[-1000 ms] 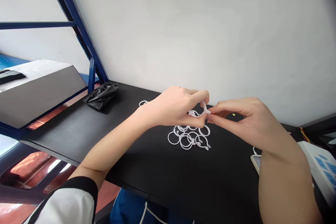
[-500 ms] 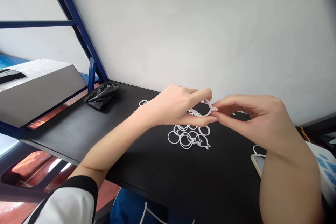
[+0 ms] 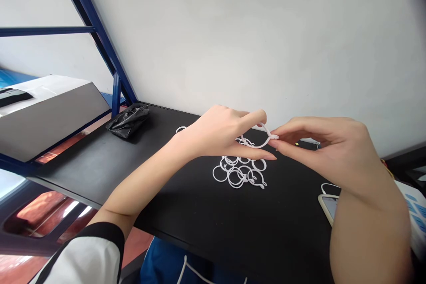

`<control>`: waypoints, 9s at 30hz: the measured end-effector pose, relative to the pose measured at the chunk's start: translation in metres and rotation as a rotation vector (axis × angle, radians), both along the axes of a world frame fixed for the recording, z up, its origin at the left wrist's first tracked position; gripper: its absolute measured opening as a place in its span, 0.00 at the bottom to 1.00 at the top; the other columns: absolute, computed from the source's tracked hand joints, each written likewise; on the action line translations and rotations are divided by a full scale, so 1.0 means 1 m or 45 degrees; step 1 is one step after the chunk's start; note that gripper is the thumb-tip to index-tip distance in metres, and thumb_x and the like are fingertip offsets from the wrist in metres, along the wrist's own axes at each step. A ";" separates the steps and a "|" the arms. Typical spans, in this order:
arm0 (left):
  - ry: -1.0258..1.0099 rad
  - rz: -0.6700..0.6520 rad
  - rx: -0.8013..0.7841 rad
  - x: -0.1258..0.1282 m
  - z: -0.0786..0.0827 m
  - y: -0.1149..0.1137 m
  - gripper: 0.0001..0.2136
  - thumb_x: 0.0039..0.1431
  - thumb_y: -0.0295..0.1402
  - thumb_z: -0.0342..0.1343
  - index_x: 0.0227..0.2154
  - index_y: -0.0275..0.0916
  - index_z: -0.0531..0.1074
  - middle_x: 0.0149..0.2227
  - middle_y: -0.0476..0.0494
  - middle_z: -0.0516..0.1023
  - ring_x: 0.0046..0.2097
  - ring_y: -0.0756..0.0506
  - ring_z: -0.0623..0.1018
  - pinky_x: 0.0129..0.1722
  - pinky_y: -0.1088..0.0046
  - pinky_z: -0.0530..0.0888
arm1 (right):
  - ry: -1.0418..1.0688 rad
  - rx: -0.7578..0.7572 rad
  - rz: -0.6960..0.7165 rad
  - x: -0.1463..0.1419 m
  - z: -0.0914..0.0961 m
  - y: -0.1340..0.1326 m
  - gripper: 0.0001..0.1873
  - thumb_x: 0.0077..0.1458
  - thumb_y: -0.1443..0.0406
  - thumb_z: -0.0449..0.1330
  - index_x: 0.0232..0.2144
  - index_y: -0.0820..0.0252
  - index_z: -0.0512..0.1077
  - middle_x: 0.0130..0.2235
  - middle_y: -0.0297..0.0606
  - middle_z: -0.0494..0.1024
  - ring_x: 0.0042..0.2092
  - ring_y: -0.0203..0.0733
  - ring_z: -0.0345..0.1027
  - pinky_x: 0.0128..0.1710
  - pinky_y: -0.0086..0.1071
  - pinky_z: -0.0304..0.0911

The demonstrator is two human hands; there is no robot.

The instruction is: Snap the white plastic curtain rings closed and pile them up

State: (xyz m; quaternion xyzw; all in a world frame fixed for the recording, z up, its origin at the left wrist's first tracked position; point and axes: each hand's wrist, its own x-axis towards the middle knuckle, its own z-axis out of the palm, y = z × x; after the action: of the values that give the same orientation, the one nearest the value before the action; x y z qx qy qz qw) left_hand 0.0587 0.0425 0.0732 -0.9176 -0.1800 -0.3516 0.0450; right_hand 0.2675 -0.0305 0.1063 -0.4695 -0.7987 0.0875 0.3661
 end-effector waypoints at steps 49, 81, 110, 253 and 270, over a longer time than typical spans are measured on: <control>0.140 0.119 -0.058 0.004 0.005 -0.004 0.16 0.63 0.48 0.46 0.27 0.41 0.57 0.16 0.59 0.52 0.18 0.53 0.47 0.18 0.75 0.49 | 0.055 -0.047 0.000 -0.001 0.000 0.001 0.02 0.54 0.63 0.66 0.29 0.51 0.79 0.29 0.32 0.80 0.30 0.40 0.74 0.30 0.34 0.74; 0.353 0.233 -0.061 0.003 0.006 -0.005 0.18 0.66 0.51 0.50 0.33 0.39 0.64 0.16 0.58 0.58 0.17 0.52 0.53 0.19 0.74 0.51 | -0.005 -0.096 -0.018 0.000 -0.007 0.007 0.02 0.56 0.63 0.64 0.30 0.52 0.76 0.30 0.29 0.79 0.28 0.35 0.72 0.31 0.31 0.71; 1.245 1.079 -1.149 -0.039 -0.042 0.102 0.26 0.46 0.48 0.67 0.45 0.38 0.79 0.45 0.35 0.82 0.43 0.35 0.81 0.43 0.65 0.76 | -0.440 -1.019 -0.251 0.042 -0.069 0.086 0.26 0.54 0.51 0.61 0.51 0.56 0.69 0.47 0.42 0.81 0.47 0.49 0.74 0.42 0.38 0.68; 0.193 -0.215 -0.596 -0.011 0.014 -0.005 0.09 0.62 0.35 0.58 0.42 0.38 0.68 0.42 0.45 0.77 0.37 0.49 0.76 0.33 0.75 0.68 | 0.292 0.301 0.264 -0.029 -0.040 0.025 0.07 0.54 0.68 0.67 0.27 0.52 0.75 0.24 0.28 0.76 0.25 0.36 0.68 0.29 0.36 0.68; -0.077 -0.151 -0.240 -0.020 0.023 -0.017 0.18 0.58 0.38 0.63 0.48 0.35 0.73 0.30 0.50 0.73 0.30 0.53 0.72 0.31 0.78 0.68 | 0.093 0.324 0.126 -0.002 -0.008 -0.001 0.12 0.52 0.68 0.69 0.37 0.45 0.79 0.33 0.28 0.83 0.30 0.40 0.75 0.31 0.37 0.75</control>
State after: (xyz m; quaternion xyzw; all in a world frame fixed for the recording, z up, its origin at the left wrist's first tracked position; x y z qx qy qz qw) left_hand 0.0392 0.0259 0.0966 -0.9157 -0.1589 -0.3627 -0.0677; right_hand 0.2656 -0.0319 0.0983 -0.3759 -0.8116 0.0204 0.4469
